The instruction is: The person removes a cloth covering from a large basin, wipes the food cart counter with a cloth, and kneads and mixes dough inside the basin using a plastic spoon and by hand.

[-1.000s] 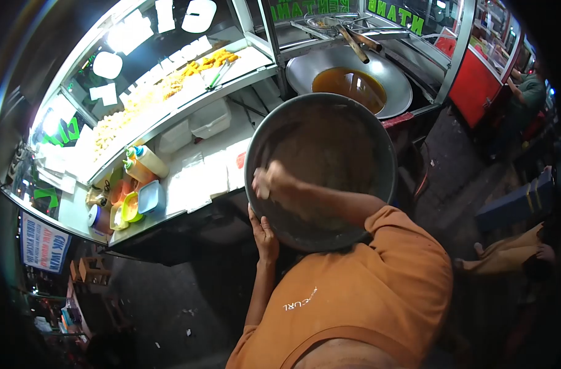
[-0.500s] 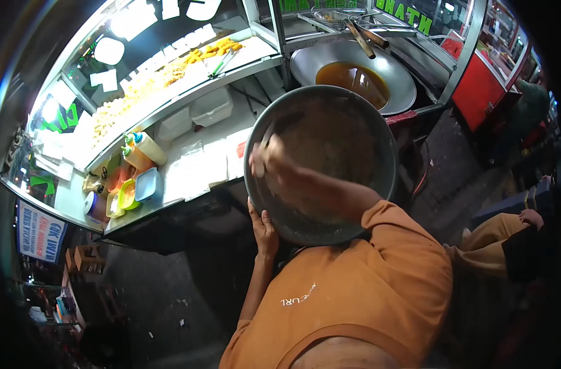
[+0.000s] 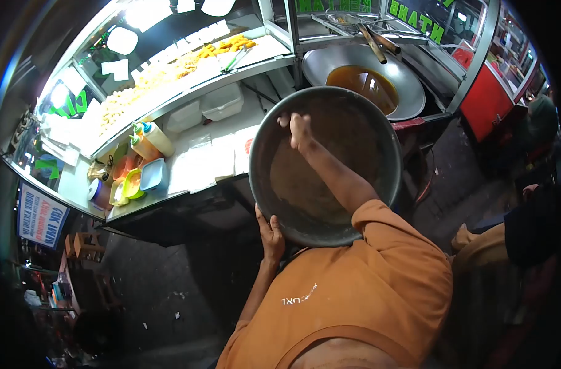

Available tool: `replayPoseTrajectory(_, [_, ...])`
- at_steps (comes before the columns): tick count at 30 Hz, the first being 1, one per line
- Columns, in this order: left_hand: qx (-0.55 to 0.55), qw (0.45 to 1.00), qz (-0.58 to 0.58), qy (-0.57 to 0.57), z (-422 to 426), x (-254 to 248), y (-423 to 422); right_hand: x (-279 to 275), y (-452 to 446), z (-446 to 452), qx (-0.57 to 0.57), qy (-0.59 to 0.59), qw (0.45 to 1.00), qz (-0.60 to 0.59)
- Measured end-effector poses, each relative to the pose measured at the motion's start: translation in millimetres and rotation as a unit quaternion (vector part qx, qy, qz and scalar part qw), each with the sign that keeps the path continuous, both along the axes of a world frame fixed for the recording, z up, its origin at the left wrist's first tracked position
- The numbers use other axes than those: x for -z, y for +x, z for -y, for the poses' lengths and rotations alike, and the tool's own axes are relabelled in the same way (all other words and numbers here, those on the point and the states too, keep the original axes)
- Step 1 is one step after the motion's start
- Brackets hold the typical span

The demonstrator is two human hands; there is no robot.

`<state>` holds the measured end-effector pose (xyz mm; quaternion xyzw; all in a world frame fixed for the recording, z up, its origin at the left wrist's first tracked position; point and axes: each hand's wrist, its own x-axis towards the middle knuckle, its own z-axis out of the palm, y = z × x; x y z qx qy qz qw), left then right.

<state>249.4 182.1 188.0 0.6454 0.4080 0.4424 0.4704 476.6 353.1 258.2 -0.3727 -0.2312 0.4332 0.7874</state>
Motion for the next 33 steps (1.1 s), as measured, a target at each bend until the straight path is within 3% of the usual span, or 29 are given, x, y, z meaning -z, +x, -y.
replayPoseTrajectory(1, [-0.004, 1.0, 0.012, -0.003, 4, -2, 2, -15, -15, 15, -0.044, -0.088, 0.995, -0.027])
replayPoseTrajectory(5, [0.002, 0.999, -0.031, 0.015, 0, -8, 4, -33, -77, 59, -0.141, -0.035, 0.989, 0.021])
replayPoseTrajectory(9, [0.024, 0.999, 0.03, -0.026, 20, -9, 1, -5, -4, 6, -0.029, 0.088, 0.996, -0.002])
replayPoseTrajectory(10, [0.033, 0.997, 0.055, -0.032, 28, -2, 0, 7, 19, -17, -0.015, 0.028, 0.998, -0.059])
replayPoseTrajectory(12, [0.05, 0.991, 0.091, -0.088, 30, 1, -3, 0, 4, 7, -0.009, -0.013, 1.0, -0.023])
replayPoseTrajectory(14, [0.078, 0.97, 0.108, -0.204, 29, -2, -14, 12, -1, 36, -0.11, -0.042, 0.987, 0.113])
replayPoseTrajectory(15, [0.048, 0.982, 0.053, -0.174, 15, -2, -18, 9, -6, 51, -0.15, -0.096, 0.972, 0.156])
replayPoseTrajectory(17, [-0.036, 0.998, -0.029, -0.05, -18, -4, -25, 22, -5, 64, -0.319, 0.0, 0.929, 0.189])
replayPoseTrajectory(18, [-0.086, 0.994, -0.045, 0.047, -39, -5, -19, 28, -12, 71, -0.36, 0.043, 0.924, 0.119])
replayPoseTrajectory(19, [-0.082, 0.996, -0.016, 0.013, -58, -13, -14, 29, -24, 82, -0.34, 0.174, 0.924, 0.026])
replayPoseTrajectory(20, [-0.074, 0.997, 0.012, -0.021, -77, -26, -7, 30, -36, 93, -0.338, 0.309, 0.886, -0.071])
replayPoseTrajectory(22, [0.026, 0.991, 0.113, -0.069, -115, -46, 12, 43, -53, 83, -0.301, 0.051, 0.951, 0.05])
replayPoseTrajectory(23, [0.029, 0.999, 0.016, 0.006, -145, -36, 15, 50, -63, 79, -0.304, -0.073, 0.946, 0.091])
replayPoseTrajectory(24, [0.015, 0.993, -0.077, 0.085, -170, -25, 17, 58, -73, 86, -0.323, -0.052, 0.937, 0.126])
replayPoseTrajectory(26, [0.056, 0.995, -0.055, 0.069, -164, -43, 26, 12, -93, 140, -0.286, 0.001, 0.949, 0.129])
replayPoseTrajectory(30, [0.076, 0.996, 0.034, -0.012, -148, -37, 25, 93, -107, 108, -0.234, -0.147, 0.956, 0.101])
replayPoseTrajectory(33, [0.041, 0.998, 0.054, 0.013, -154, -7, 17, 86, -88, 103, -0.26, -0.149, 0.946, 0.125])
